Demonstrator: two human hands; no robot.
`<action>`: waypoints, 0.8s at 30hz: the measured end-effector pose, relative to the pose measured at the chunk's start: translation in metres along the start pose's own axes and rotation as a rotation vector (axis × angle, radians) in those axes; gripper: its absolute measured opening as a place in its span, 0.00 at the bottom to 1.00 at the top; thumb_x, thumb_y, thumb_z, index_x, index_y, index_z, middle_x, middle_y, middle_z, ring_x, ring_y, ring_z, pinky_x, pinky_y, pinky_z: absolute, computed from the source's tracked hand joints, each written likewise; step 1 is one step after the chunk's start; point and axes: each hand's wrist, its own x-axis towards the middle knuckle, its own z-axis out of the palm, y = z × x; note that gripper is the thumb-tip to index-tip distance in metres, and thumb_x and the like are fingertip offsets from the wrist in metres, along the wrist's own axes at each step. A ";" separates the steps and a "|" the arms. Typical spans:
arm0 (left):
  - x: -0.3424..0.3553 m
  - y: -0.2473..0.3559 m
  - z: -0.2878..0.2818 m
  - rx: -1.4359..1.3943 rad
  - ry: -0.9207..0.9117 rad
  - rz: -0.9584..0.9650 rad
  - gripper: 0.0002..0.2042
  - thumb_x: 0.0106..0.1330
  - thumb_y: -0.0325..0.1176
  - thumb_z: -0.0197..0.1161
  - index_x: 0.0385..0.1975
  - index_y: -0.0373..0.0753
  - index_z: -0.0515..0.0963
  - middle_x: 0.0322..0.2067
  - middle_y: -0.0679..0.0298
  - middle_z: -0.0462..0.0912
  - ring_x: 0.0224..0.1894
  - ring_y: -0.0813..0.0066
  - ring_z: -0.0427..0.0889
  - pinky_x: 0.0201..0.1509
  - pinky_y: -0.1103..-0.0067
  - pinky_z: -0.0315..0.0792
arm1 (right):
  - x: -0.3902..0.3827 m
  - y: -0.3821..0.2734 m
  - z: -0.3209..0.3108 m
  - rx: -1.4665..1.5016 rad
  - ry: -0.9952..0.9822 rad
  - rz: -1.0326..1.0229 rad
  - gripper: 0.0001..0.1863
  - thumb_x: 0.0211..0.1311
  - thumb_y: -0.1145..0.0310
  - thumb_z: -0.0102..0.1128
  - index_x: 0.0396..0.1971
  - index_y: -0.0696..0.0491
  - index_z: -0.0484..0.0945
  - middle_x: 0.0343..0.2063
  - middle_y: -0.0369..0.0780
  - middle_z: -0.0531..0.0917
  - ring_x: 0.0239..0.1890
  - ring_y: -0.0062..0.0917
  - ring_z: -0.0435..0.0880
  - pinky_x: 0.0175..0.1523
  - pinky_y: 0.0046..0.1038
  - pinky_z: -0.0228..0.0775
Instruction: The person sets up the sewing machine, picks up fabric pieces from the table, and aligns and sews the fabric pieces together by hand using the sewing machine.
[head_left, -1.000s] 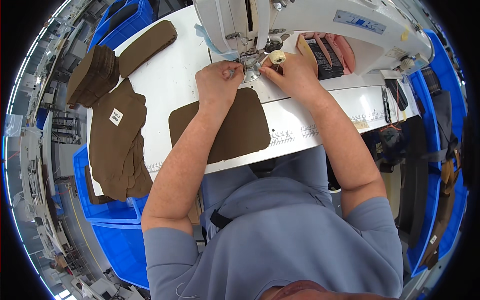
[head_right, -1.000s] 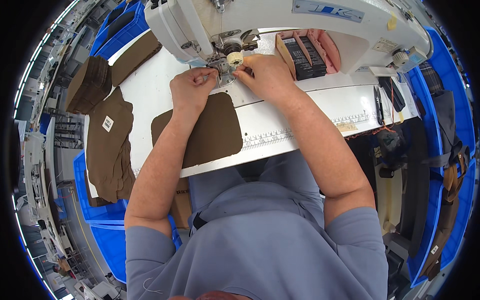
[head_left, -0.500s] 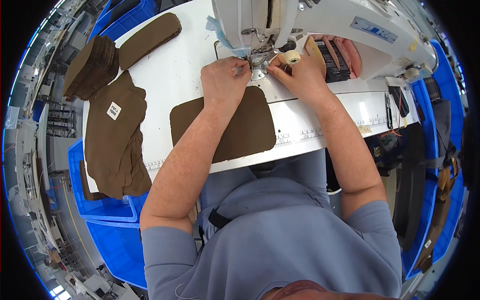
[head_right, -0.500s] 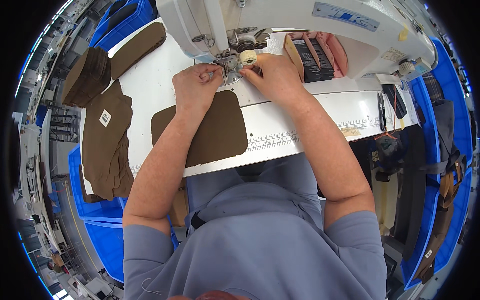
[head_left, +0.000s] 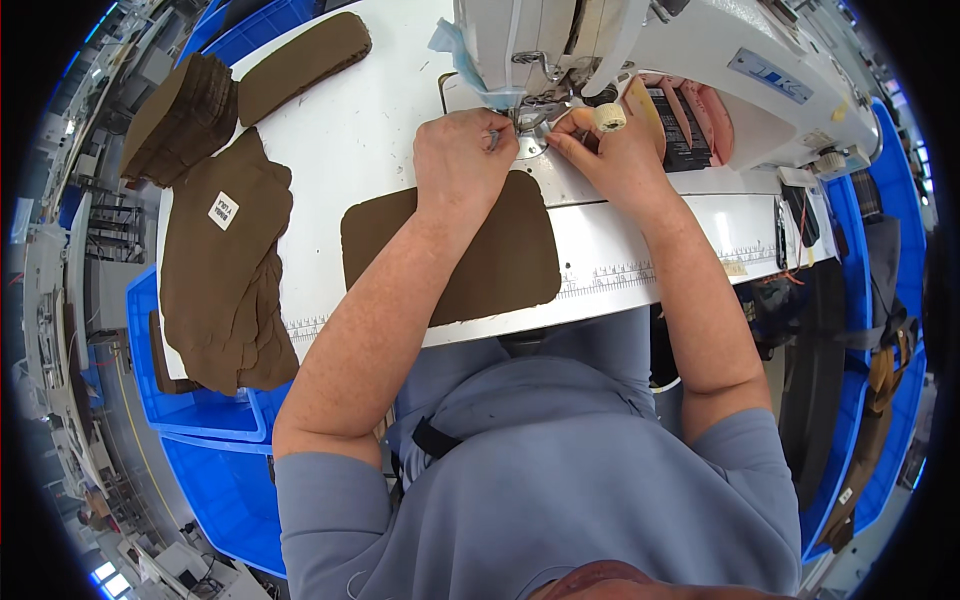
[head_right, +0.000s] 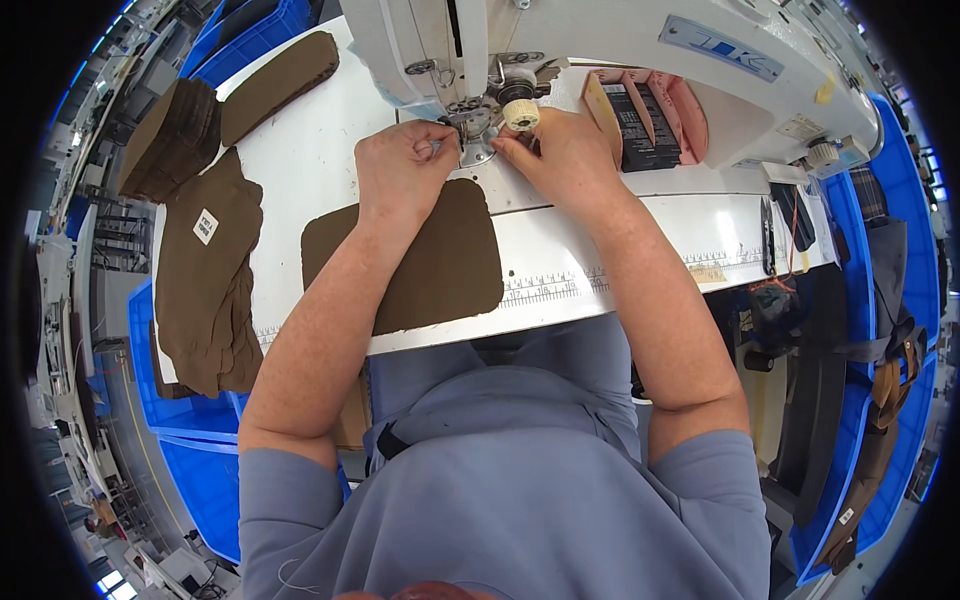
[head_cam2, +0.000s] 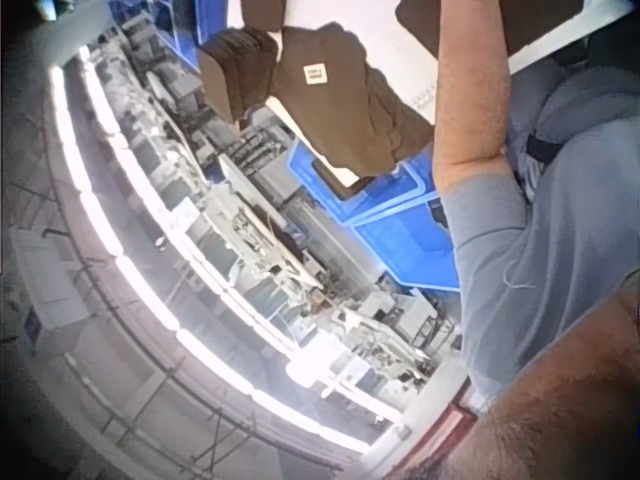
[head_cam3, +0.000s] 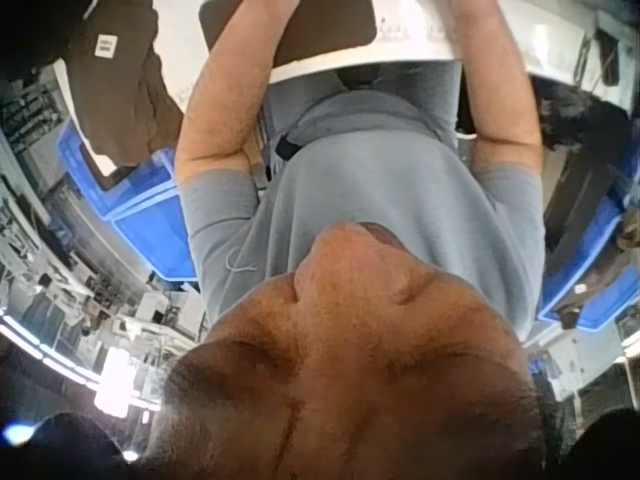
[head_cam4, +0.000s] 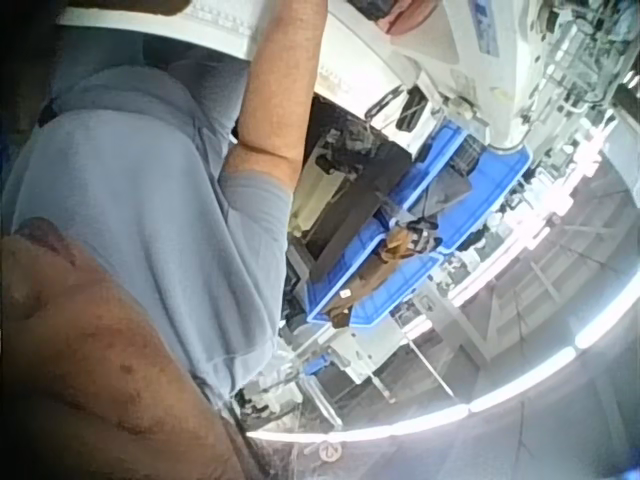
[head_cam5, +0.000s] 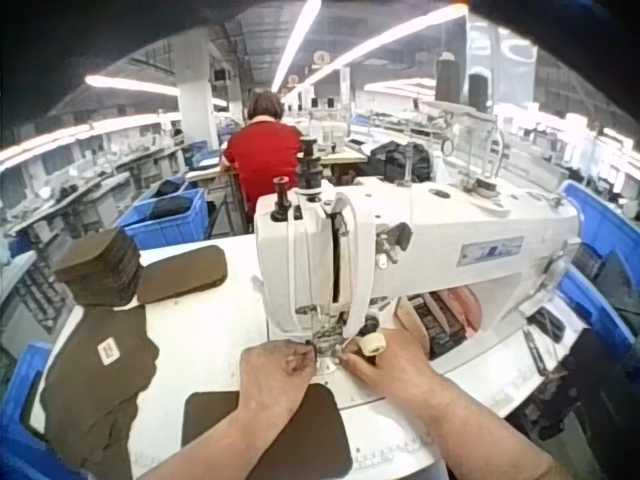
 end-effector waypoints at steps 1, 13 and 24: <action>0.000 0.000 0.000 -0.001 -0.004 0.004 0.09 0.56 0.33 0.69 0.31 0.34 0.86 0.15 0.62 0.78 0.18 0.76 0.76 0.29 0.79 0.73 | 0.000 -0.001 -0.001 -0.003 0.001 -0.001 0.18 0.61 0.53 0.66 0.35 0.54 0.86 0.24 0.45 0.84 0.29 0.39 0.83 0.36 0.38 0.72; 0.001 0.001 0.000 0.019 -0.003 0.002 0.08 0.56 0.33 0.69 0.30 0.34 0.86 0.16 0.60 0.80 0.18 0.74 0.77 0.28 0.78 0.74 | 0.000 -0.003 -0.001 0.001 0.002 0.000 0.16 0.61 0.54 0.66 0.35 0.54 0.86 0.23 0.45 0.84 0.28 0.38 0.82 0.35 0.37 0.71; 0.000 0.004 -0.001 0.003 0.009 0.016 0.08 0.55 0.31 0.70 0.31 0.33 0.86 0.13 0.66 0.74 0.17 0.82 0.71 0.26 0.81 0.70 | 0.000 -0.001 -0.001 -0.040 0.014 -0.021 0.17 0.62 0.54 0.65 0.31 0.55 0.84 0.23 0.45 0.83 0.29 0.40 0.83 0.36 0.38 0.72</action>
